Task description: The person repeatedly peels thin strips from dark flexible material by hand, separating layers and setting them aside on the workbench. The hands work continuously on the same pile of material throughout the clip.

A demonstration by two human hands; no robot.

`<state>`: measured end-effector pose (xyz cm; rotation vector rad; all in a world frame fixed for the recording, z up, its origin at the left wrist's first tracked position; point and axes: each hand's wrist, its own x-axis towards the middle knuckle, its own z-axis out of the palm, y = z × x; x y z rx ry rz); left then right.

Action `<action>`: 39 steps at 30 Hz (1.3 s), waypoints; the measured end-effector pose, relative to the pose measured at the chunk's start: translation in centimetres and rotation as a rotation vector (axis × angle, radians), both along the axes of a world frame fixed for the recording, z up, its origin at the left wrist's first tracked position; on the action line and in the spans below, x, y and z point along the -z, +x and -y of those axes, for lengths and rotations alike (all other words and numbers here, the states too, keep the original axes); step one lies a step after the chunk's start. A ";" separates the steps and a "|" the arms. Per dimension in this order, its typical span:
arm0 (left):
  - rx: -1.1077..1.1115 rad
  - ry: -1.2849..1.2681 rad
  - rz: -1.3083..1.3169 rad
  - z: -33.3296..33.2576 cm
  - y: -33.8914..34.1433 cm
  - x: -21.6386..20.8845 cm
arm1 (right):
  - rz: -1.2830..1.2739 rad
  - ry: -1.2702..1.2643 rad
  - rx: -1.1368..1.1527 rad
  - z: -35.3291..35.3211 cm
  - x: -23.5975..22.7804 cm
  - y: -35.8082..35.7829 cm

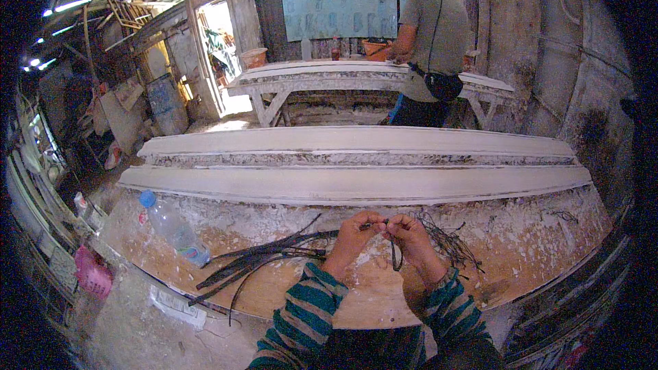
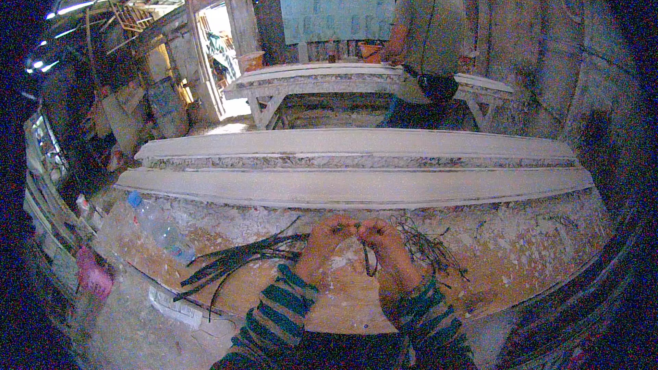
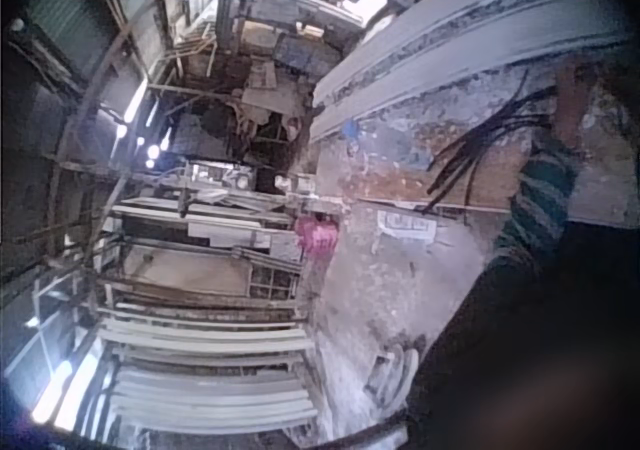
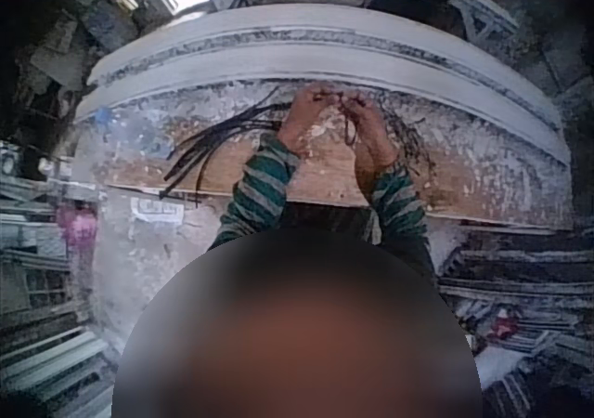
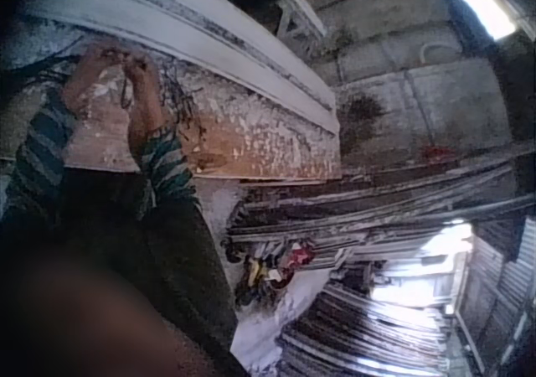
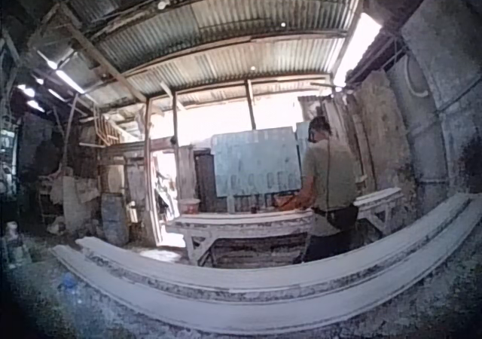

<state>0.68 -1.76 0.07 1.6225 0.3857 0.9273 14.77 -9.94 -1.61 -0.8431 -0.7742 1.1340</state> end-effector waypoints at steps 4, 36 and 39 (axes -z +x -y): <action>0.062 -0.010 -0.051 -0.3 -0.1 0.1 | 0.057 -0.045 0.026 0.0 0.0 -0.1; -0.185 -0.213 0.128 -0.2 0.1 0.5 | 0.447 -0.002 -0.028 1.2 -3.0 -2.0; -0.141 -0.254 0.101 -0.6 -0.2 0.3 | 0.742 -0.081 -0.012 1.2 -2.7 -1.8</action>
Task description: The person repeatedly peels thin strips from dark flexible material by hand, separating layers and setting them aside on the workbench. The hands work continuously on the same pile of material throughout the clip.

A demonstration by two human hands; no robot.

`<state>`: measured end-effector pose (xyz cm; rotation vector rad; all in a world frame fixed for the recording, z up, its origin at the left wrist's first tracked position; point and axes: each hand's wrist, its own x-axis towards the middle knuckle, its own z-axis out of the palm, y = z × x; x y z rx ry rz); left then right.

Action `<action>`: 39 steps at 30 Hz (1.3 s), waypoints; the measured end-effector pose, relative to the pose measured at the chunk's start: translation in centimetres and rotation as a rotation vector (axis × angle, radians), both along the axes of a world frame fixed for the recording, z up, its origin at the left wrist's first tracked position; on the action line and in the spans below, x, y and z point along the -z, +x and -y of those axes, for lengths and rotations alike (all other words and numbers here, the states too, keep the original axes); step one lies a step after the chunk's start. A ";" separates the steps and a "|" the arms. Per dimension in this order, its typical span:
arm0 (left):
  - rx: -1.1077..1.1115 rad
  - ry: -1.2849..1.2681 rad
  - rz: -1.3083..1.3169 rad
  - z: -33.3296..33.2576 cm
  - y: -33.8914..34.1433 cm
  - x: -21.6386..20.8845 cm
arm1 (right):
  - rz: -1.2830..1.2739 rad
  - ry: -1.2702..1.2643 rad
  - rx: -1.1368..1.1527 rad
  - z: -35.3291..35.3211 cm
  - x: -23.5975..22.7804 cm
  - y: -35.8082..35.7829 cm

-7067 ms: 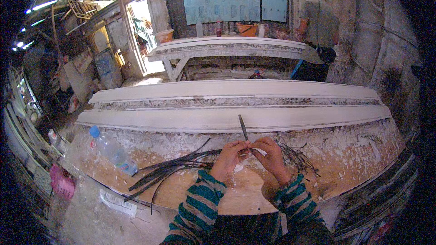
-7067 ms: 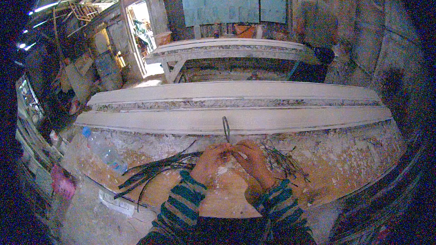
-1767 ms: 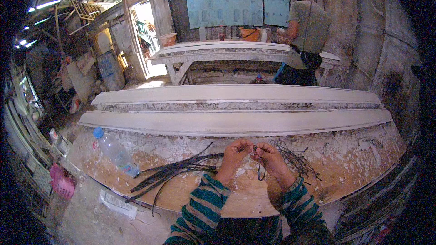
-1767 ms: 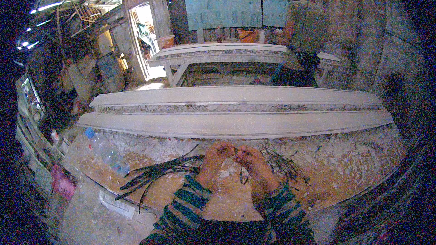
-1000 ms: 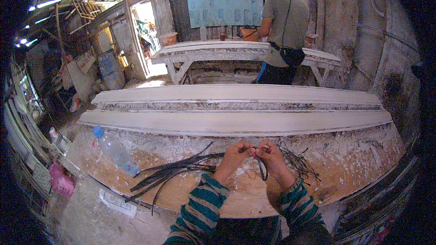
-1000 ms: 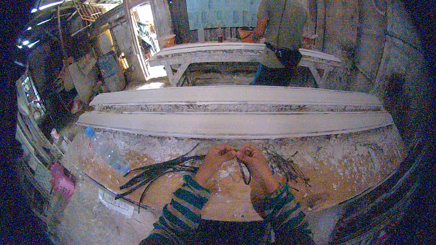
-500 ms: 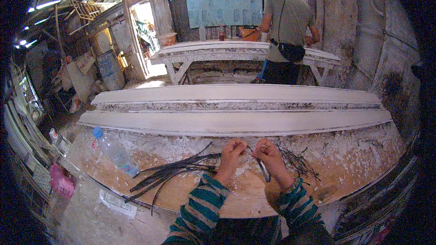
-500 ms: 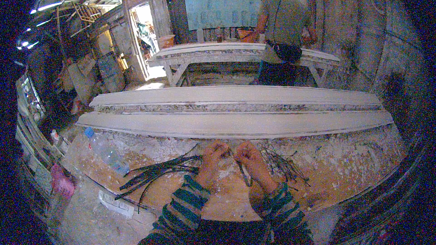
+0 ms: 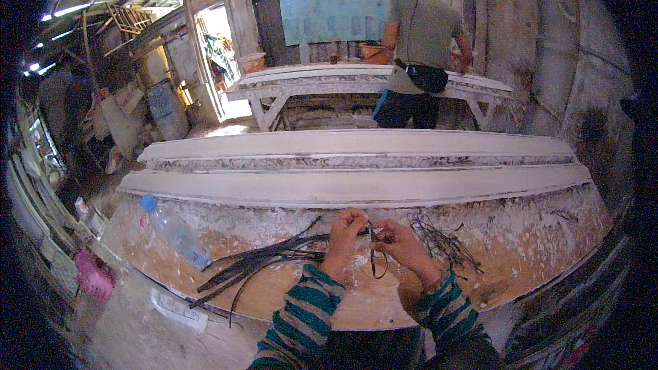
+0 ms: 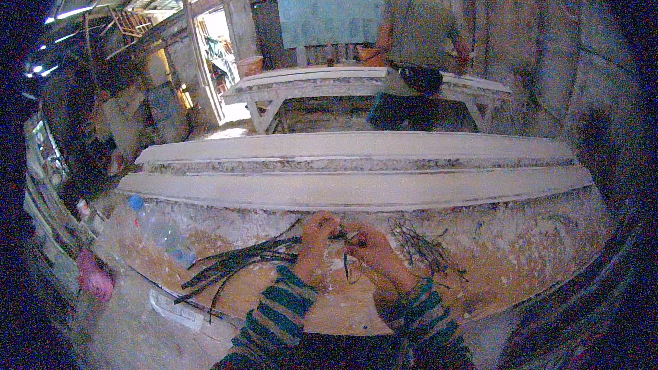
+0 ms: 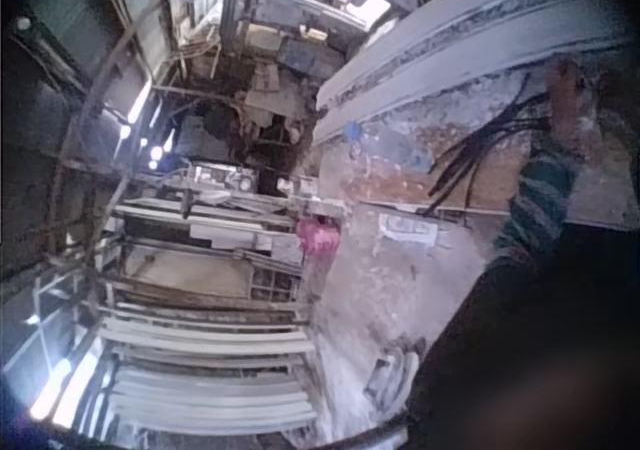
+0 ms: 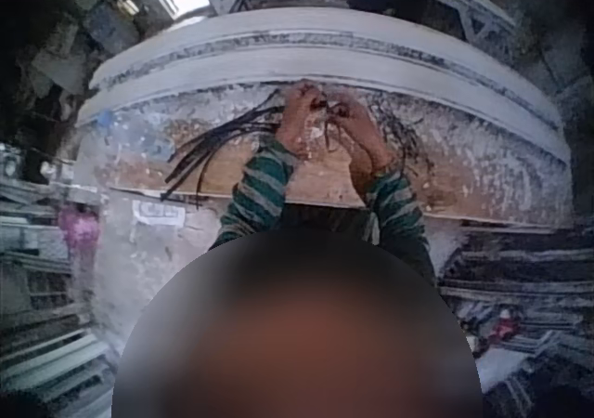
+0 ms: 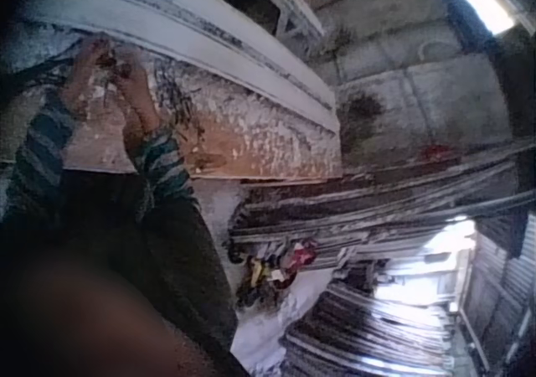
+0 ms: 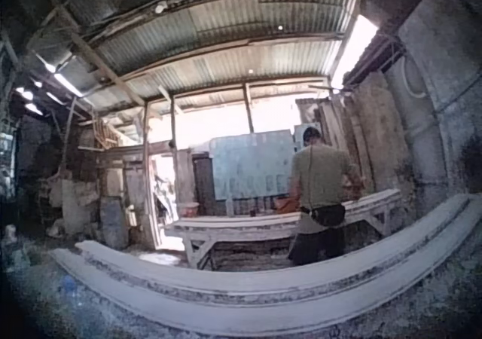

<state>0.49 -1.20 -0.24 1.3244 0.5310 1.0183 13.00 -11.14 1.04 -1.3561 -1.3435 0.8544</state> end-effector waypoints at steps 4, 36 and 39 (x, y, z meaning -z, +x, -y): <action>0.073 -0.025 0.046 0.0 0.5 0.3 | -0.016 0.018 0.078 -1.1 1.6 0.4; -0.053 0.039 -0.349 -2.1 -0.9 0.4 | 0.258 0.318 0.242 0.2 -0.7 2.3; 0.022 0.182 -0.339 -2.3 -0.5 1.1 | 0.417 0.266 0.362 0.1 0.2 1.3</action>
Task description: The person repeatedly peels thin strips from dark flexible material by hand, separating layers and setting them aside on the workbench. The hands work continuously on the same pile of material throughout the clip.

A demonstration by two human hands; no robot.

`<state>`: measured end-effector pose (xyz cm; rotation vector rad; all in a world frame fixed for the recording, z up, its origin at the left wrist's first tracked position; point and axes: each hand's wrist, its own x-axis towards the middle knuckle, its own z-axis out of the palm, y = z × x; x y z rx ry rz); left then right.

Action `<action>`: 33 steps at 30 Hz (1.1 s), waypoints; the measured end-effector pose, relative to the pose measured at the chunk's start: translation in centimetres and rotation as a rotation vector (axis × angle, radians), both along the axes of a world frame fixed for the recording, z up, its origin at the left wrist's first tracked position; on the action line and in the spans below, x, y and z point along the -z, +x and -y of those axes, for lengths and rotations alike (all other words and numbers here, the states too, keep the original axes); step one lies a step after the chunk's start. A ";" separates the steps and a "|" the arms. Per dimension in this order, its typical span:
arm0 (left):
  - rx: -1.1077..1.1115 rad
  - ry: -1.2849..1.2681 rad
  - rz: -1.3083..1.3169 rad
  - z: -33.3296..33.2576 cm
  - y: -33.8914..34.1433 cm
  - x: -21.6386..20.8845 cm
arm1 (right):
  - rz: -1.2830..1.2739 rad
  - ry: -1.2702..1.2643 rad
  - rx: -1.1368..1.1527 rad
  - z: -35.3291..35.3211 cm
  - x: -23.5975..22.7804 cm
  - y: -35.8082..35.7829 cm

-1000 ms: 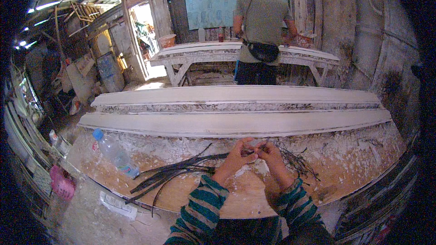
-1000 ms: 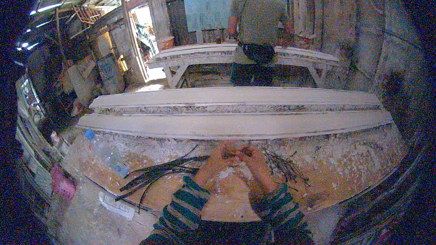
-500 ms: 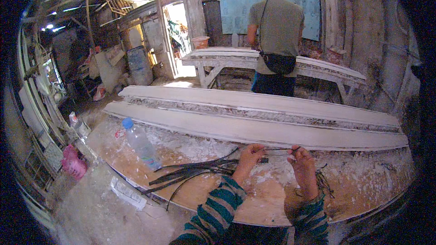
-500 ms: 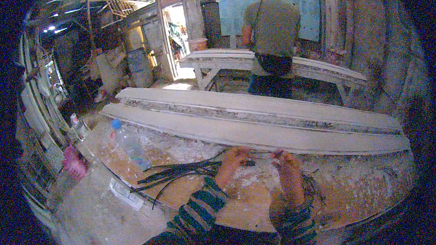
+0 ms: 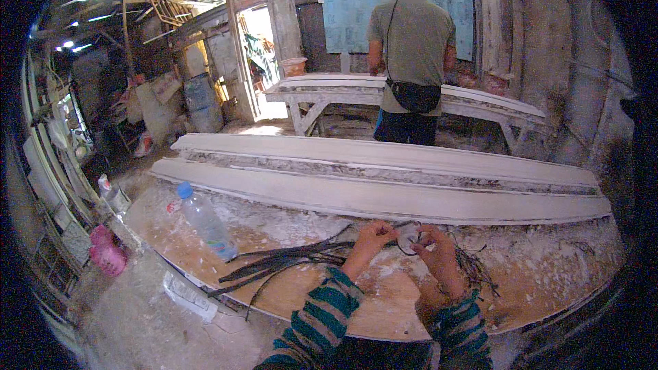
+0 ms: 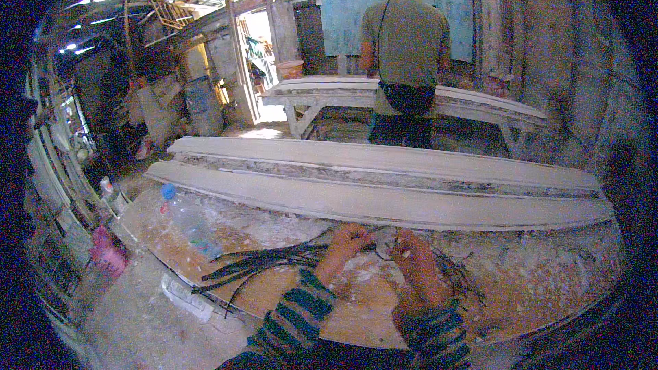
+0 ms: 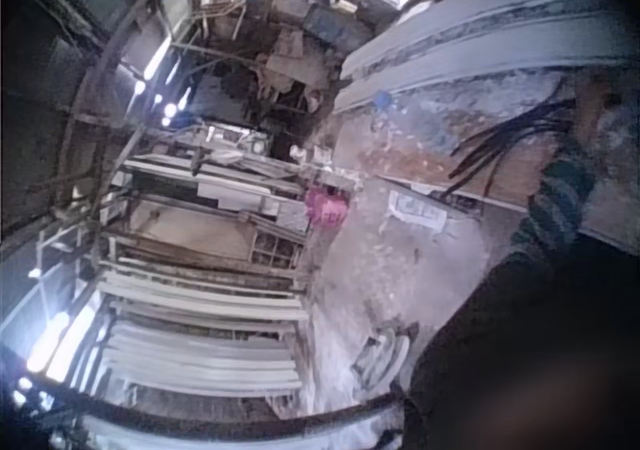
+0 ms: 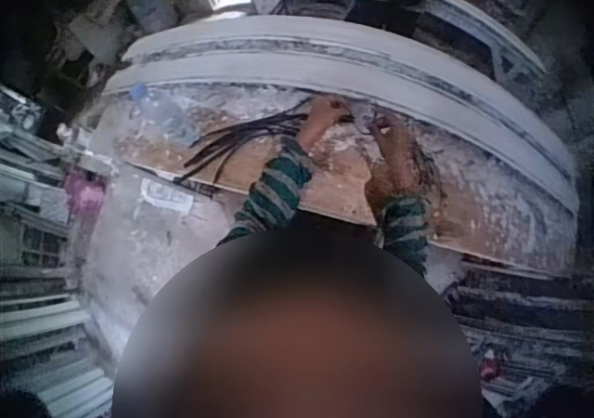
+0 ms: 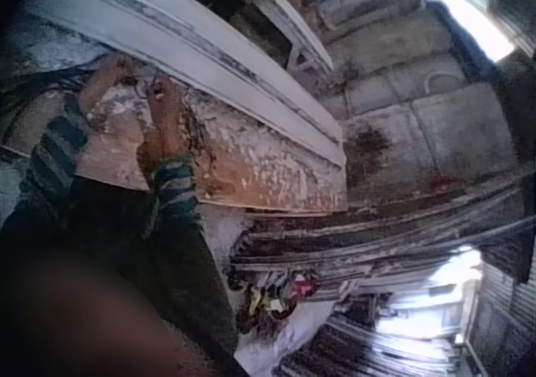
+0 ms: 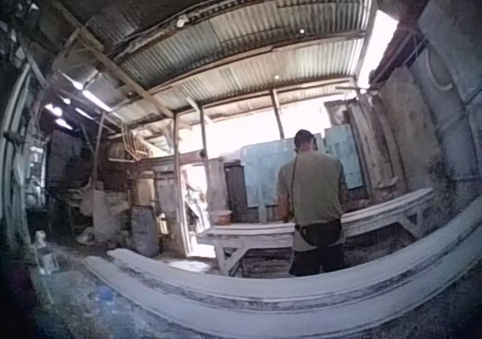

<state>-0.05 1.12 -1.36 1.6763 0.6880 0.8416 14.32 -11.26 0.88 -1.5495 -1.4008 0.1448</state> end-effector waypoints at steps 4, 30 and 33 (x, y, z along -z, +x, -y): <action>0.244 0.069 0.001 0.7 0.4 -0.2 | 0.108 0.175 0.026 -0.7 0.8 0.1; -0.366 -0.050 0.290 -2.2 -0.6 1.2 | -0.524 -0.217 -0.459 0.4 -1.0 -0.7; -0.324 -0.178 0.203 -1.9 -1.5 0.7 | -0.601 -0.183 -0.664 0.5 -1.5 -1.9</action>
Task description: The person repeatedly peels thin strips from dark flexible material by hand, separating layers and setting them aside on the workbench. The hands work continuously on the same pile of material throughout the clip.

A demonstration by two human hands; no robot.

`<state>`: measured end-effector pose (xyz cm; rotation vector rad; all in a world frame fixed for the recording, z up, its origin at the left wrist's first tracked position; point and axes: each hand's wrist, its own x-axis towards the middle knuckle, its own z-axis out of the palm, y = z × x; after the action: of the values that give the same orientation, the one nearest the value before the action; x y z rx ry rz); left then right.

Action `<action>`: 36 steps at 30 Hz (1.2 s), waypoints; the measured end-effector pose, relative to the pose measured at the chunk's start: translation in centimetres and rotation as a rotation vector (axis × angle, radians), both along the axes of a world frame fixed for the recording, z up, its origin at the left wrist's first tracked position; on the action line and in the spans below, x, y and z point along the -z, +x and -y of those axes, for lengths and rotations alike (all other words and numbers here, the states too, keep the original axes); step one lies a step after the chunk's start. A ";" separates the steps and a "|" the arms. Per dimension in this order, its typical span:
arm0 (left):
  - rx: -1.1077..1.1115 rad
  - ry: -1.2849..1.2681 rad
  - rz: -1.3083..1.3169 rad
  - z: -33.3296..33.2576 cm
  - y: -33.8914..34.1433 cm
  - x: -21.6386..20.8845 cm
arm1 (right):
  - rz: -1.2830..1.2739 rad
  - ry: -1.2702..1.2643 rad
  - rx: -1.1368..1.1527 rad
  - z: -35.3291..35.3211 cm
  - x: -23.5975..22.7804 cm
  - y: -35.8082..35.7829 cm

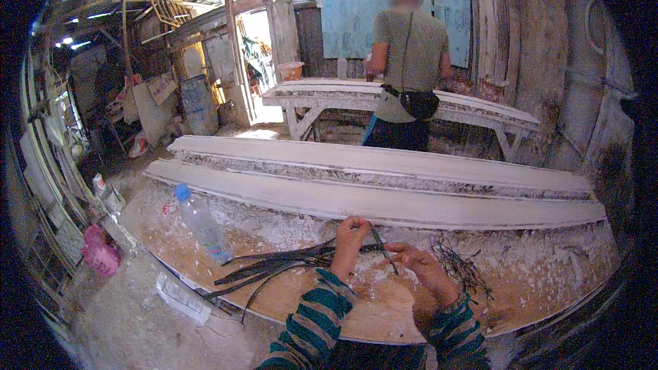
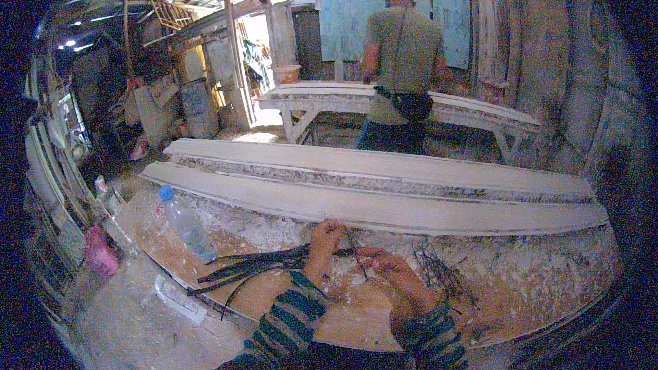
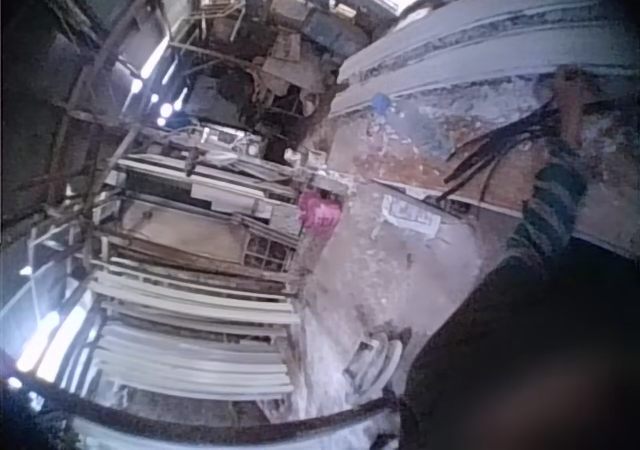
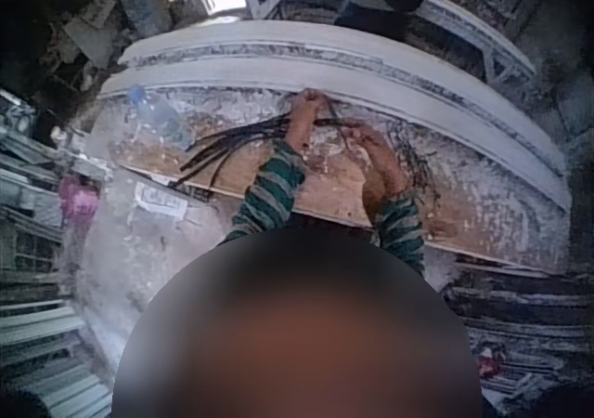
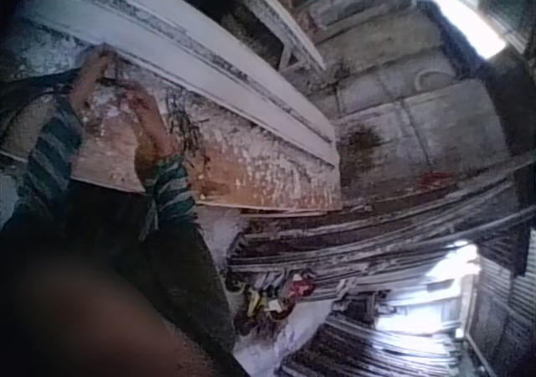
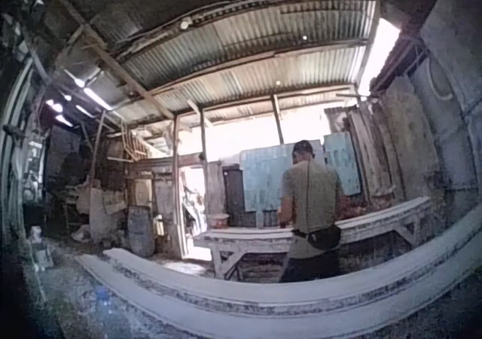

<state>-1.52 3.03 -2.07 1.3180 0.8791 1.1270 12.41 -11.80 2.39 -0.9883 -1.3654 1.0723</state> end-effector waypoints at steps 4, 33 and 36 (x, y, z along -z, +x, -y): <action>0.066 -0.082 0.004 0.4 -0.2 -0.5 | -0.062 -0.099 -0.014 0.8 -0.5 -0.3; 0.728 0.128 -0.215 4.6 1.3 -1.8 | -0.166 0.051 0.702 -1.6 2.8 4.5; 0.465 0.059 -0.192 2.2 1.9 -0.1 | -0.026 0.009 0.708 -1.6 3.3 4.8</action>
<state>0.38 0.80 -2.00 1.5967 0.6302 0.6750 17.18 -10.19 -0.91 -1.3085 -0.8781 0.5370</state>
